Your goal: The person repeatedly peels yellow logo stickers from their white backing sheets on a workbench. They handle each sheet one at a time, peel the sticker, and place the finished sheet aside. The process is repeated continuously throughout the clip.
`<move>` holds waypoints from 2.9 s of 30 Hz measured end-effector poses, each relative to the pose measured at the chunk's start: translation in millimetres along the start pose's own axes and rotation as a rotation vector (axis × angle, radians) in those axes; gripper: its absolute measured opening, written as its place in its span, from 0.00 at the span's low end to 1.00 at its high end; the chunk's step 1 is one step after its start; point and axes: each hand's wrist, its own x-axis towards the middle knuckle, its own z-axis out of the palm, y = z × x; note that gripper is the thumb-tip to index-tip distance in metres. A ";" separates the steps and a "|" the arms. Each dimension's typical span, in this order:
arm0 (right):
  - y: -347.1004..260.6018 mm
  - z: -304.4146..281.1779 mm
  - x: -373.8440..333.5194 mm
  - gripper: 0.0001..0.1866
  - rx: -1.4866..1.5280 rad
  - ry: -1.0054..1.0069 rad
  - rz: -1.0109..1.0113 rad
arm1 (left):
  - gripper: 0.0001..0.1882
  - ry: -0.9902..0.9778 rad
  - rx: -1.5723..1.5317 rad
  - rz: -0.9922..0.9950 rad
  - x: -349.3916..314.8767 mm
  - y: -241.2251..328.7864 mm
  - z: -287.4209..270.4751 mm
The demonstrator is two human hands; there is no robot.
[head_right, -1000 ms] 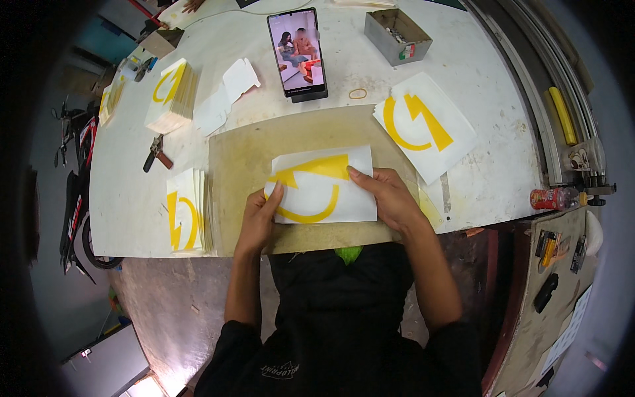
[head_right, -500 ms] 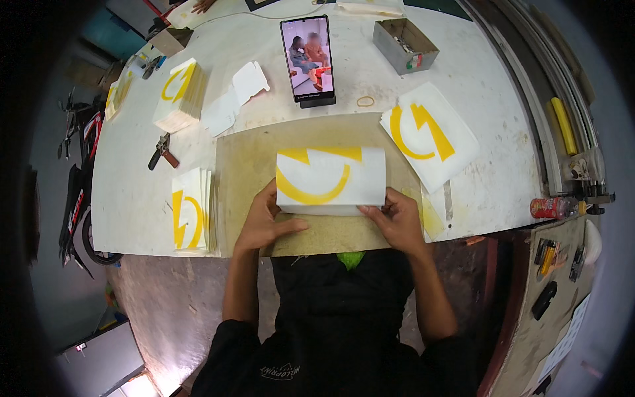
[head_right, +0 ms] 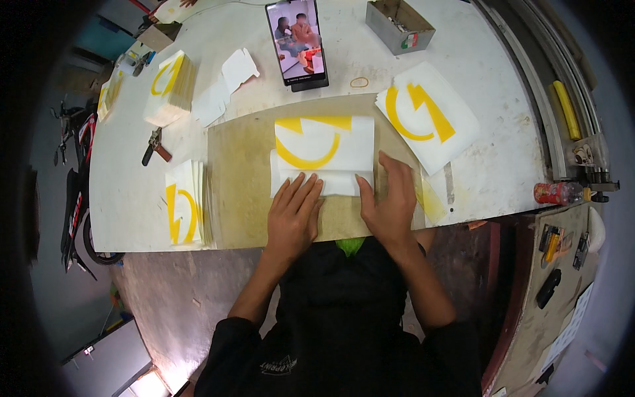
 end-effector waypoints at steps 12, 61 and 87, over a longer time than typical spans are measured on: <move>8.6 10.3 -44.0 0.15 -0.130 -0.279 -0.327 | 0.22 -0.126 0.016 0.024 -9.9 -3.4 -0.6; -18.3 74.7 30.6 0.29 -0.438 -0.682 -0.535 | 0.28 -0.185 0.040 -0.182 -73.6 -10.0 -43.3; -15.6 82.3 44.4 0.31 -0.290 -0.732 -0.575 | 0.20 -0.138 -0.051 -0.272 -45.2 -24.8 -41.8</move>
